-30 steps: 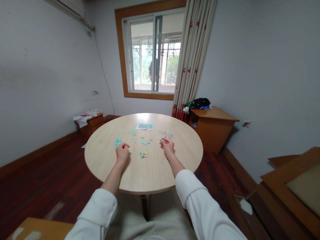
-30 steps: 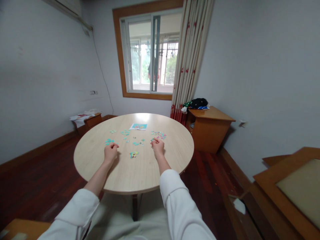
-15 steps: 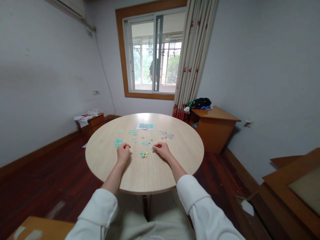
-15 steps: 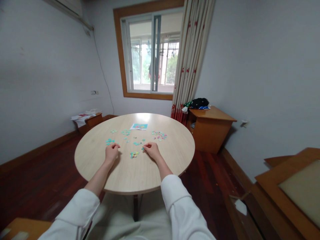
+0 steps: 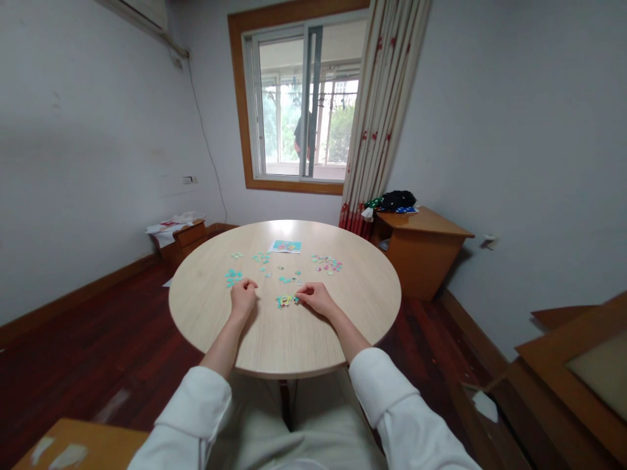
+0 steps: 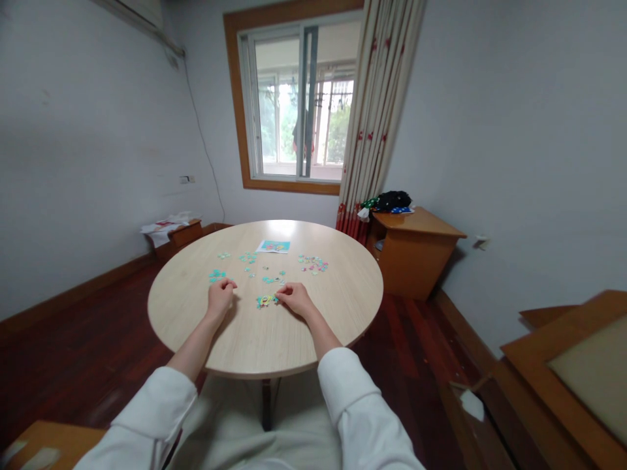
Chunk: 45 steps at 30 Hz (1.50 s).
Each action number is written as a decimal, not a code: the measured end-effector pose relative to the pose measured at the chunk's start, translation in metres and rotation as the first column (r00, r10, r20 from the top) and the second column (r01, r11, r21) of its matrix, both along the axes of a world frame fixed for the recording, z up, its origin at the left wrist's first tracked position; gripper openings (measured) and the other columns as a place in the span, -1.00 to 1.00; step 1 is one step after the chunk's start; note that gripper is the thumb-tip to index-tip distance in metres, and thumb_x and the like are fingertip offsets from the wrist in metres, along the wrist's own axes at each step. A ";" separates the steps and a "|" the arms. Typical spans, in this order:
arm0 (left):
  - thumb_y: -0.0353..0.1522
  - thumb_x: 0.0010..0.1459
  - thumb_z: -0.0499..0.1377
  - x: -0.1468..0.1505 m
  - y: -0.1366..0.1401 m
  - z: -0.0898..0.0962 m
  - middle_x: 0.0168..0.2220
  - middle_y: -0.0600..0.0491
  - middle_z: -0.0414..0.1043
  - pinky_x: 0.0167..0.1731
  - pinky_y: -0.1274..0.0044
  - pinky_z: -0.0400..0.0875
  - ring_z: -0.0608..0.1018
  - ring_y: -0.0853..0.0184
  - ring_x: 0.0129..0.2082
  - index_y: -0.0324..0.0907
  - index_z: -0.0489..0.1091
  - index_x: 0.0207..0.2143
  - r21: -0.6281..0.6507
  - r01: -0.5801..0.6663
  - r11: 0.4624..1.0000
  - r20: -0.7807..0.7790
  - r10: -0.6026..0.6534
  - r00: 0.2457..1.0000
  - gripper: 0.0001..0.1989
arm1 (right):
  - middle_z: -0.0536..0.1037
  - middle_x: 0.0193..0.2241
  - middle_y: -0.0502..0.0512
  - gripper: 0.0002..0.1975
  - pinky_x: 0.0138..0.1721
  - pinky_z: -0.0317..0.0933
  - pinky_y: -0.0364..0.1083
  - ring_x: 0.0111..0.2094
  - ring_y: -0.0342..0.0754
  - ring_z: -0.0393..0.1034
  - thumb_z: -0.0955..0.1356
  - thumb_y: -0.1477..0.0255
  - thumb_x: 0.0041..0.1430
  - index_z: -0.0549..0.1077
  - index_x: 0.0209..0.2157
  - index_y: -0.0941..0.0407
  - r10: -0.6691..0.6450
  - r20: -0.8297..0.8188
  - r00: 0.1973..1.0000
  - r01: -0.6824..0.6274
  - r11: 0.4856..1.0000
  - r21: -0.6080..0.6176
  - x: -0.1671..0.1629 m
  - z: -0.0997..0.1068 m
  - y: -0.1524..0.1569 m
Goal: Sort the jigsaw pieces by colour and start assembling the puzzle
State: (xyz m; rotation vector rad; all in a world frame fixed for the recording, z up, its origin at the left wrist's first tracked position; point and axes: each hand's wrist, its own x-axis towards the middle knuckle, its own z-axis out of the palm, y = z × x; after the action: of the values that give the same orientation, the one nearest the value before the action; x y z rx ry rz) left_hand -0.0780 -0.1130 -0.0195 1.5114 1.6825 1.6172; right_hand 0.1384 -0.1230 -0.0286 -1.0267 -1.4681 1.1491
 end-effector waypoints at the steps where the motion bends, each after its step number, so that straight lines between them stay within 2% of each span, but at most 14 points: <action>1: -0.43 -0.21 -0.06 0.000 0.000 0.000 -0.71 0.12 0.25 -0.50 0.52 0.20 0.36 0.34 -0.59 -0.15 0.28 -0.71 0.000 0.002 1.000 0.001 -0.002 1.000 -0.83 | 0.49 -0.68 0.01 -0.82 -0.49 0.24 -0.13 -0.59 -0.11 0.39 0.47 0.38 -0.29 0.45 -0.61 0.18 0.000 -0.022 1.000 0.000 1.000 -0.008 -0.001 0.000 0.000; 2: -0.43 -0.21 -0.06 0.000 0.000 0.000 -0.71 0.12 0.26 -0.50 0.52 0.20 0.36 0.34 -0.59 -0.15 0.28 -0.71 0.001 0.003 1.000 0.000 -0.003 1.000 -0.83 | 0.49 -0.68 0.01 -0.82 -0.51 0.24 -0.13 -0.60 -0.11 0.38 0.48 0.40 -0.32 0.45 -0.63 0.19 -0.029 -0.072 0.997 0.027 0.999 -0.017 -0.001 -0.001 0.002; 4: -0.43 -0.21 -0.06 -0.001 0.000 -0.001 -0.70 0.11 0.27 -0.50 0.52 0.20 0.36 0.34 -0.59 -0.15 0.29 -0.71 0.004 0.003 1.000 -0.003 -0.003 1.000 -0.82 | 0.48 -0.69 0.00 -0.79 -0.55 0.22 -0.15 -0.62 -0.13 0.36 0.50 0.45 -0.40 0.44 -0.63 0.19 -0.170 -0.232 0.958 0.166 0.985 -0.040 0.003 -0.002 0.006; 6: -0.44 -0.21 -0.06 -0.001 0.000 -0.001 -0.69 0.11 0.29 -0.49 0.53 0.21 0.37 0.34 -0.58 -0.15 0.28 -0.71 0.006 0.001 1.000 -0.006 0.000 1.000 -0.83 | 0.47 -0.67 -0.03 -0.76 -0.57 0.20 -0.18 -0.60 -0.16 0.34 0.51 0.45 -0.41 0.43 -0.61 0.18 -0.368 -0.408 0.836 0.366 0.927 -0.087 0.013 -0.003 0.013; 8: -0.44 -0.21 -0.06 0.000 0.000 0.000 -0.69 0.10 0.30 -0.49 0.53 0.21 0.37 0.34 -0.57 -0.15 0.28 -0.71 0.003 -0.006 1.000 -0.010 0.006 1.000 -0.83 | 0.44 -0.66 -0.07 -0.78 -0.58 0.19 -0.22 -0.60 -0.20 0.31 0.47 0.37 -0.26 0.41 -0.55 0.15 -0.466 -0.486 0.739 0.467 0.875 -0.129 0.028 -0.003 0.020; 11: -0.44 -0.21 -0.06 0.000 -0.001 0.001 -0.70 0.11 0.28 -0.50 0.53 0.21 0.36 0.34 -0.58 -0.15 0.29 -0.71 -0.012 -0.014 1.000 -0.009 0.014 1.000 -0.83 | 0.41 -0.66 -0.07 -0.78 -0.56 0.24 -0.22 -0.58 -0.21 0.32 0.44 0.35 -0.15 0.33 -0.54 0.12 -0.529 -0.575 0.624 0.523 0.829 -0.196 0.046 -0.004 0.028; 14: -0.45 -0.21 -0.05 0.001 -0.002 0.002 -0.70 0.11 0.28 -0.51 0.53 0.21 0.37 0.34 -0.59 -0.15 0.29 -0.72 -0.012 -0.020 1.000 -0.006 0.020 1.000 -0.83 | 0.42 -0.64 -0.05 -0.78 -0.52 0.30 -0.20 -0.56 -0.19 0.36 0.45 0.41 -0.14 0.31 -0.52 0.11 -0.529 -0.623 0.576 0.505 0.830 -0.238 0.052 -0.007 0.030; 22: -0.46 -0.22 -0.05 0.000 -0.002 0.002 -0.72 0.14 0.27 -0.53 0.54 0.21 0.36 0.35 -0.60 -0.15 0.29 -0.71 -0.007 -0.017 1.000 -0.007 0.017 1.000 -0.82 | 0.52 -0.55 0.05 -0.76 -0.37 0.40 -0.13 -0.43 -0.10 0.50 0.43 0.48 -0.08 0.24 -0.51 0.12 -0.491 -0.668 0.559 0.440 0.859 -0.263 0.048 -0.008 0.030; 31: -0.46 -0.22 -0.05 0.001 -0.003 0.005 -0.72 0.12 0.26 -0.53 0.55 0.20 0.35 0.36 -0.61 -0.16 0.29 -0.73 -0.010 -0.017 1.000 -0.006 0.017 1.000 -0.83 | 0.51 -0.60 0.00 -0.76 -0.54 0.33 -0.25 -0.53 -0.17 0.45 0.45 0.51 -0.13 0.28 -0.49 0.12 -0.508 -0.659 0.555 0.438 0.852 -0.287 0.046 -0.009 0.031; 39: -0.47 -0.20 -0.04 0.000 -0.004 0.005 -0.66 0.09 0.34 -0.45 0.52 0.27 0.41 0.31 -0.53 -0.15 0.29 -0.72 -0.008 -0.016 1.000 -0.009 0.016 1.000 -0.82 | 0.50 -0.58 -0.06 -0.70 -0.50 0.35 -0.22 -0.51 -0.18 0.43 0.48 0.55 -0.27 0.39 -0.42 0.10 -0.489 -0.655 0.575 0.436 0.862 -0.260 0.045 -0.007 0.028; 42: -0.48 -0.20 -0.04 0.001 -0.005 0.006 -0.66 0.09 0.34 -0.45 0.51 0.27 0.41 0.31 -0.53 -0.15 0.28 -0.72 -0.005 -0.015 1.000 0.003 0.015 1.000 -0.82 | 0.48 -0.59 -0.07 -0.68 -0.51 0.32 -0.23 -0.53 -0.20 0.41 0.47 0.54 -0.26 0.44 -0.35 0.09 -0.466 -0.637 0.614 0.427 0.875 -0.228 0.045 -0.007 0.027; 45: -0.47 -0.20 -0.04 0.001 -0.005 0.007 -0.67 0.10 0.32 -0.46 0.51 0.26 0.40 0.31 -0.54 -0.15 0.28 -0.73 -0.008 -0.019 1.000 0.008 0.019 1.000 -0.82 | 0.46 -0.61 -0.07 -0.72 -0.57 0.26 -0.23 -0.55 -0.19 0.39 0.47 0.51 -0.25 0.47 -0.37 0.11 -0.455 -0.589 0.668 0.417 0.884 -0.210 0.045 -0.006 0.027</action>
State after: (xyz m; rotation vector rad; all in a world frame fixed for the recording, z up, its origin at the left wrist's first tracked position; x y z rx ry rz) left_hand -0.0766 -0.1184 -0.0125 1.4882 1.7018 1.6222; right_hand 0.1834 -0.0959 -0.0344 -0.8484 -0.6054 1.0329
